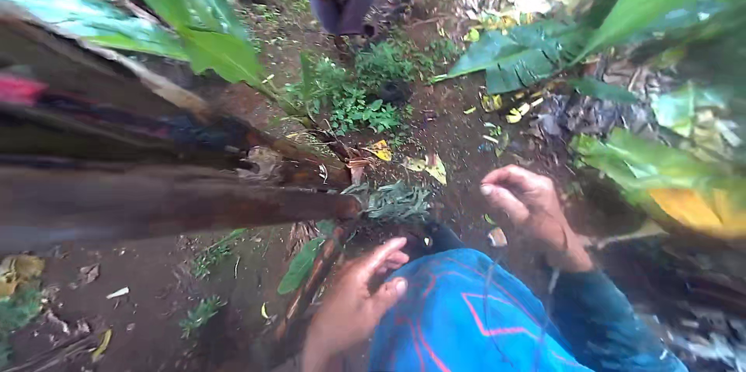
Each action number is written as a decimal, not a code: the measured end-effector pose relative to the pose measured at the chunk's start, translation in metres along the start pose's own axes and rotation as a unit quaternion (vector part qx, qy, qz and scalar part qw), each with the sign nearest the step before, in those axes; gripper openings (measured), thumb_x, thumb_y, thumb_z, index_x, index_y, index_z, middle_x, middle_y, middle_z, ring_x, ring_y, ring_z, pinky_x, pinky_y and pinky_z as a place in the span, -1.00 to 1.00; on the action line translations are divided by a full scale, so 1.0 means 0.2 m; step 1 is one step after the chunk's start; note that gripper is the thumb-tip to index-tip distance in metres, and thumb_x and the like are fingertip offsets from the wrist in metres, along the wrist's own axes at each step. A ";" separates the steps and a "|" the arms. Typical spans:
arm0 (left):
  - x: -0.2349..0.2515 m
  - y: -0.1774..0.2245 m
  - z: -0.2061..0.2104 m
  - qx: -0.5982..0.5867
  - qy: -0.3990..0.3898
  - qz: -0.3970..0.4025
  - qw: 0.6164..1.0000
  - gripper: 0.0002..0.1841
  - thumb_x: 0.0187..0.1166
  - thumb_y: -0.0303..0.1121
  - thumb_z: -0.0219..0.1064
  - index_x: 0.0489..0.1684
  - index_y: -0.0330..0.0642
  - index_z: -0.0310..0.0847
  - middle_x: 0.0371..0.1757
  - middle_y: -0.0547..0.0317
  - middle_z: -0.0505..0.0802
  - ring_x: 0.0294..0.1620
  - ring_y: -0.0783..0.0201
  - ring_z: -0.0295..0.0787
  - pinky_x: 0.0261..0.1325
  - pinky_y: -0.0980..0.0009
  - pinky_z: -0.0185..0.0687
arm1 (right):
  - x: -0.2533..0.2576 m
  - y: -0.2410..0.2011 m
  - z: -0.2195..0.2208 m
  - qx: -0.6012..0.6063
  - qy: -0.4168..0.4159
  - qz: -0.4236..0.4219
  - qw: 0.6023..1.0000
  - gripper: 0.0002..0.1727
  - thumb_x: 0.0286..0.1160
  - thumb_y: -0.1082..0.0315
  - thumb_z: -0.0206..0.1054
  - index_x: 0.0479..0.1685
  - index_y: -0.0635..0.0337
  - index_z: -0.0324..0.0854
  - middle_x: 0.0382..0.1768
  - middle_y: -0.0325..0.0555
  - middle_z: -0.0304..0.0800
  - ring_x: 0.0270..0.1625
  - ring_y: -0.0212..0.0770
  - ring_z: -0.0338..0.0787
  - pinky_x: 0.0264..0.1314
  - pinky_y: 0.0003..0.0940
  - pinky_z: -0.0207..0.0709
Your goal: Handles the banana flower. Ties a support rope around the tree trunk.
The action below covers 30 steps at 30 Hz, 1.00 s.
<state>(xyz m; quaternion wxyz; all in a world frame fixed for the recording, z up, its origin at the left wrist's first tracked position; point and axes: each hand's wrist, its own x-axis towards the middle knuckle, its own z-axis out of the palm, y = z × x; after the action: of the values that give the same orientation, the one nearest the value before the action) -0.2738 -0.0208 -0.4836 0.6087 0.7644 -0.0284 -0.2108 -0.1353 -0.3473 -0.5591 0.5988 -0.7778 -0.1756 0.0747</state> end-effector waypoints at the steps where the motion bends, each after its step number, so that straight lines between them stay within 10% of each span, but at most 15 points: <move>1: -0.02 -0.13 0.07 0.024 -0.008 -0.075 0.997 -0.45 0.68 -0.18 0.29 0.63 -0.20 0.47 0.23 0.13 0.87 0.19 0.27 0.85 0.32 0.22 0.79 | -0.05 0.04 0.02 0.000 -0.007 0.008 1.000 -0.75 0.60 0.24 0.34 -0.01 0.24 0.77 -0.19 -0.21 0.88 -0.23 -0.42 0.82 -0.12 -0.40 0.79; 7: 0.12 -0.73 0.30 0.077 -0.093 -0.342 0.932 -0.57 0.69 -0.14 0.28 0.36 -0.25 0.68 0.14 -0.09 0.87 0.19 0.06 0.82 0.39 -0.02 0.66 | -0.25 0.20 0.07 -0.007 0.039 0.094 0.995 -0.75 0.63 0.34 0.22 0.00 0.22 0.80 -0.24 -0.18 0.89 -0.29 -0.38 0.83 -0.17 -0.37 0.80; 9: 0.22 -0.93 0.32 0.086 -0.016 -0.367 0.926 -0.34 0.58 -0.13 0.41 0.59 -0.35 0.42 0.37 -0.31 0.73 0.41 -0.12 0.69 0.52 -0.13 0.55 | -0.33 0.26 0.09 -0.004 0.035 0.134 0.990 -0.73 0.63 0.32 0.19 0.00 0.20 0.80 -0.28 -0.21 0.88 -0.33 -0.38 0.83 -0.23 -0.38 0.79; 13: 0.45 -1.17 0.28 0.092 0.193 -0.380 0.900 -0.58 0.61 -0.28 0.34 0.24 -0.49 0.63 0.16 -0.36 0.80 0.27 -0.15 0.73 0.40 -0.14 0.56 | -0.51 0.30 0.11 -0.043 -0.047 0.180 0.982 -0.73 0.62 0.25 0.21 0.00 0.13 0.80 -0.27 -0.22 0.88 -0.30 -0.41 0.82 -0.20 -0.36 0.78; 20: 0.62 -1.09 0.21 0.224 -0.046 -0.395 0.890 -0.50 0.86 -0.18 0.06 0.49 -0.48 0.52 0.54 -0.42 0.61 0.68 -0.24 0.42 0.74 -0.09 0.19 | -0.57 0.17 0.16 -0.126 -0.168 0.177 0.962 -0.73 0.61 0.20 0.21 -0.01 0.03 0.81 -0.22 -0.24 0.88 -0.23 -0.40 0.82 -0.10 -0.29 0.74; 30: 0.44 -1.70 0.43 0.003 0.092 -0.332 0.939 -0.53 0.64 -0.29 0.34 0.52 -0.21 0.58 0.42 -0.14 0.77 0.50 -0.02 0.67 0.64 -0.01 0.46 | -0.45 0.09 0.28 -0.196 -0.260 0.147 0.934 -0.71 0.63 0.15 0.19 -0.01 0.00 0.81 -0.25 -0.30 0.87 -0.27 -0.45 0.79 -0.15 -0.35 0.72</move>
<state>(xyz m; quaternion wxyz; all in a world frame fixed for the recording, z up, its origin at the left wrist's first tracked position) -0.2977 -0.0376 -0.8443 0.5015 0.7483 0.2827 -0.3295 -0.2347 -0.3337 -0.5992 0.3502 -0.8502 -0.2203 0.3256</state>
